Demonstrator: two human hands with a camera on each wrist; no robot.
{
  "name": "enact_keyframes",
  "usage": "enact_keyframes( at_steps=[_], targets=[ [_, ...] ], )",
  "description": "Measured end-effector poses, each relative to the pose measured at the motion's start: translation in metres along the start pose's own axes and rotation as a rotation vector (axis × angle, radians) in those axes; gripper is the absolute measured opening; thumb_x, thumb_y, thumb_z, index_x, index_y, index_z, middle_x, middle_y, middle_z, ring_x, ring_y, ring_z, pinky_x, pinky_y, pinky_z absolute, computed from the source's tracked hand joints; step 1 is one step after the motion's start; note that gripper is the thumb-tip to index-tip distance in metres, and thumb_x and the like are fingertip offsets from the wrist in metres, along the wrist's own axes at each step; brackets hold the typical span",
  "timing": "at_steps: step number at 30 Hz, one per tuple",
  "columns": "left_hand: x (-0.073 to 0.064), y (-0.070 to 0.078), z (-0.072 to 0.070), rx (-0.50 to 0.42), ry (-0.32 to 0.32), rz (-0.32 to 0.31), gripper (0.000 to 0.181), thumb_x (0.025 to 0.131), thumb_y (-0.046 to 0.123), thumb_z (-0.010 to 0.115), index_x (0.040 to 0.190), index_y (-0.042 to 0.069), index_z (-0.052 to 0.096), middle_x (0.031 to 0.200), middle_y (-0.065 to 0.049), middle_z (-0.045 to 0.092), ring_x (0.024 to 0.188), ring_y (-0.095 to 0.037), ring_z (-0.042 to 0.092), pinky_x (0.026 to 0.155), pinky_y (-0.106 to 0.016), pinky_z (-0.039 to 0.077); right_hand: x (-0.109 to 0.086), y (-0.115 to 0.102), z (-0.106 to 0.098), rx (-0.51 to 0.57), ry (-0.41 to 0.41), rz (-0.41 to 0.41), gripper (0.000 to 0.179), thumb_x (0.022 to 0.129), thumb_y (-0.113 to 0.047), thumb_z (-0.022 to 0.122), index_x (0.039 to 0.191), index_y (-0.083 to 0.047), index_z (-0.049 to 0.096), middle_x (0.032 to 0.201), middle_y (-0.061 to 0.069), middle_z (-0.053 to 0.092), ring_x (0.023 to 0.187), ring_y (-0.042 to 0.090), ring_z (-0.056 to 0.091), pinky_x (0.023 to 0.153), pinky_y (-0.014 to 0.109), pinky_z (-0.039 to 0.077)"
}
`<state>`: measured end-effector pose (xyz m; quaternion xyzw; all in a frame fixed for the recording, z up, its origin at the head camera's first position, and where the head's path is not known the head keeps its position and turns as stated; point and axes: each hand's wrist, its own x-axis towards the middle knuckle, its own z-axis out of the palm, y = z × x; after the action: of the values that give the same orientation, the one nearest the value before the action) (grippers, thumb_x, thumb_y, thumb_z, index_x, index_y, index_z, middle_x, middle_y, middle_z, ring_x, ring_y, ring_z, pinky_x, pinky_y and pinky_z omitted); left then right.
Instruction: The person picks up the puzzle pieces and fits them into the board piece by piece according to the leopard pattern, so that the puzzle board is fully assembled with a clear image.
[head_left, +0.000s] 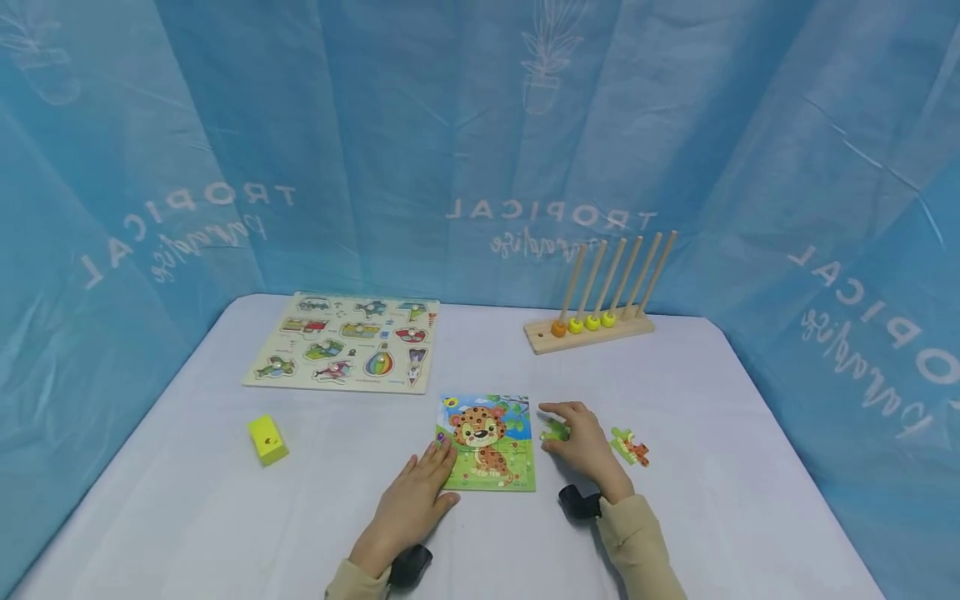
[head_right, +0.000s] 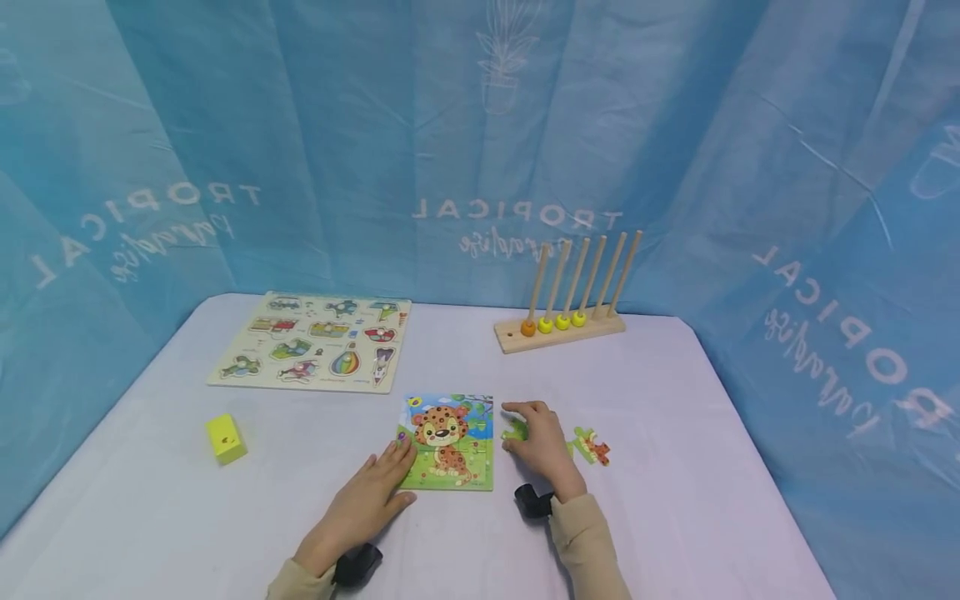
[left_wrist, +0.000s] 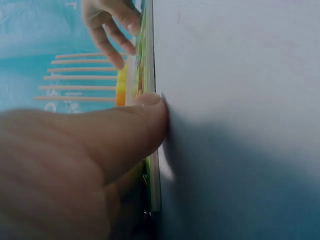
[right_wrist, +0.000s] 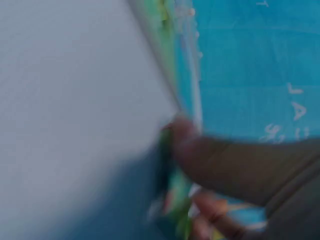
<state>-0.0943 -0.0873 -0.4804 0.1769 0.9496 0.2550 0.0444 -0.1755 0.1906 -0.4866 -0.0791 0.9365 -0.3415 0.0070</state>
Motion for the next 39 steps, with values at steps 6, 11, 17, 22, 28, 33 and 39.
enact_keyframes(
  at_steps=[6,11,17,22,28,33,39],
  targets=[
    [0.001,-0.001,0.003,0.001,-0.013,-0.011,0.063,0.092,0.028,0.063,0.144,0.0,0.042,0.156,-0.016,0.034,0.145,-0.037,0.031,0.118,-0.057,0.024,0.0,-0.005,-0.01,0.023,0.01,0.142,0.032,0.082,-0.012,0.075,0.114,-0.01,0.07,0.103,0.01,0.068,0.084,0.022,0.057,0.071,0.034,0.048],
    [0.001,-0.004,0.004,0.01,-0.001,-0.009,0.064,0.091,0.03,0.063,0.145,0.001,0.042,0.155,-0.016,0.034,0.144,-0.037,0.032,0.118,-0.057,0.025,0.005,-0.006,-0.008,0.146,0.063,0.2,0.031,0.091,-0.016,0.066,0.121,-0.009,0.066,0.085,0.008,0.062,0.063,0.015,0.046,0.056,0.025,0.036],
    [0.001,0.001,0.001,-0.005,-0.007,-0.006,0.063,0.091,0.028,0.064,0.144,0.0,0.043,0.155,-0.017,0.036,0.143,-0.038,0.033,0.117,-0.058,0.026,0.011,-0.017,0.0,0.202,0.165,0.247,0.019,0.092,-0.017,0.065,0.108,-0.008,0.072,0.069,0.001,0.046,0.058,0.014,0.036,0.051,0.023,0.028],
    [0.001,0.0,0.001,0.007,-0.025,-0.012,0.063,0.092,0.029,0.062,0.145,0.001,0.041,0.155,-0.016,0.034,0.144,-0.037,0.032,0.118,-0.057,0.025,0.01,-0.027,0.009,0.355,0.15,0.259,0.015,0.089,-0.016,0.068,0.099,-0.005,0.07,0.074,0.004,0.059,0.058,0.011,0.049,0.05,0.023,0.042],
    [0.0,-0.001,0.001,0.022,-0.02,-0.006,0.066,0.092,0.031,0.062,0.147,0.003,0.038,0.156,-0.016,0.033,0.144,-0.037,0.031,0.117,-0.058,0.025,0.003,-0.048,0.033,0.443,0.075,0.204,0.01,0.089,-0.01,0.068,0.091,-0.001,0.063,0.076,0.009,0.062,0.05,0.012,0.061,0.05,0.027,0.057],
    [0.001,0.0,0.001,0.021,0.008,0.026,0.068,0.092,0.032,0.062,0.147,0.0,0.038,0.155,-0.017,0.036,0.143,-0.037,0.033,0.117,-0.057,0.027,-0.004,-0.071,0.048,0.172,0.08,0.099,0.012,0.087,-0.019,0.072,0.087,-0.008,0.066,0.069,0.003,0.065,0.049,0.009,0.055,0.044,0.025,0.045],
    [0.001,0.0,0.001,0.027,0.01,0.023,0.068,0.092,0.033,0.062,0.146,-0.002,0.039,0.154,-0.018,0.037,0.143,-0.037,0.033,0.116,-0.058,0.028,-0.009,-0.092,0.066,0.02,0.05,-0.003,0.013,0.082,-0.019,0.076,0.089,-0.01,0.068,0.065,-0.002,0.066,0.051,0.004,0.05,0.043,0.021,0.038]
  ],
)
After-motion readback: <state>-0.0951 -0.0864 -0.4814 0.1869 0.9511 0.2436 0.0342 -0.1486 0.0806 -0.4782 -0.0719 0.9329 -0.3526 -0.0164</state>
